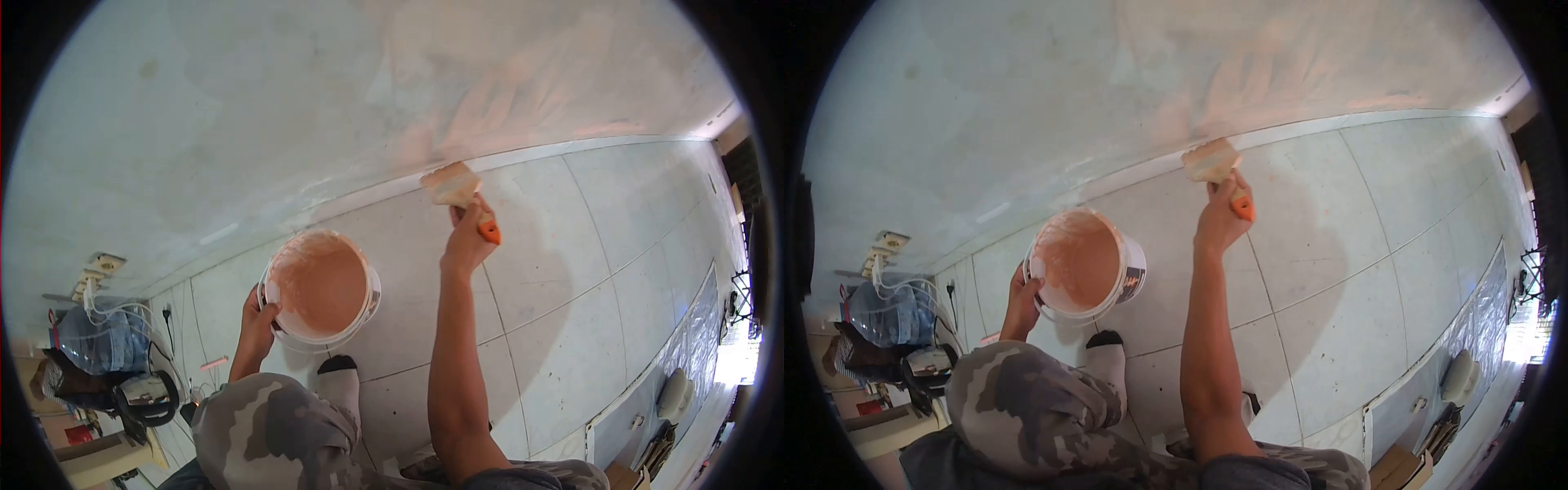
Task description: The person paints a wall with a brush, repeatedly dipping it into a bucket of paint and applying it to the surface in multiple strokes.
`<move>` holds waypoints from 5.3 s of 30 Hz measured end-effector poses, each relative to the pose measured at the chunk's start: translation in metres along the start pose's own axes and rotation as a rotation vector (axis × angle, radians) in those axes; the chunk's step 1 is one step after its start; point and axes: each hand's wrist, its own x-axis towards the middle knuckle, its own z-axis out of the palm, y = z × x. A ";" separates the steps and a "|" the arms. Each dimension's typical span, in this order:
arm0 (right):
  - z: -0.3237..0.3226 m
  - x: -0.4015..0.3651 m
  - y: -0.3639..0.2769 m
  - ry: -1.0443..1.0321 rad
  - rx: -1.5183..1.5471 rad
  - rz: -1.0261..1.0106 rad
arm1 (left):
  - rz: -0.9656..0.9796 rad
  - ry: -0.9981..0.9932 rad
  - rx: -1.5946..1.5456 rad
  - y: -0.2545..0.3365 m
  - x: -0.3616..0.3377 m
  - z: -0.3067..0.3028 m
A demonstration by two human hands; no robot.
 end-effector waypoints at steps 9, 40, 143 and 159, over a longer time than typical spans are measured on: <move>0.068 0.012 -0.050 -0.054 0.203 -0.128 | 0.012 0.005 0.034 0.003 0.002 0.000; 0.146 -0.031 -0.195 -0.470 0.433 -0.446 | 0.015 -0.089 -0.090 -0.011 0.010 -0.005; -0.026 0.128 -0.021 0.047 -0.037 -0.143 | 0.025 -0.112 -0.229 -0.005 0.006 -0.002; 0.051 0.116 -0.218 -0.257 0.424 -0.539 | 0.010 -0.093 -0.243 -0.019 0.016 -0.015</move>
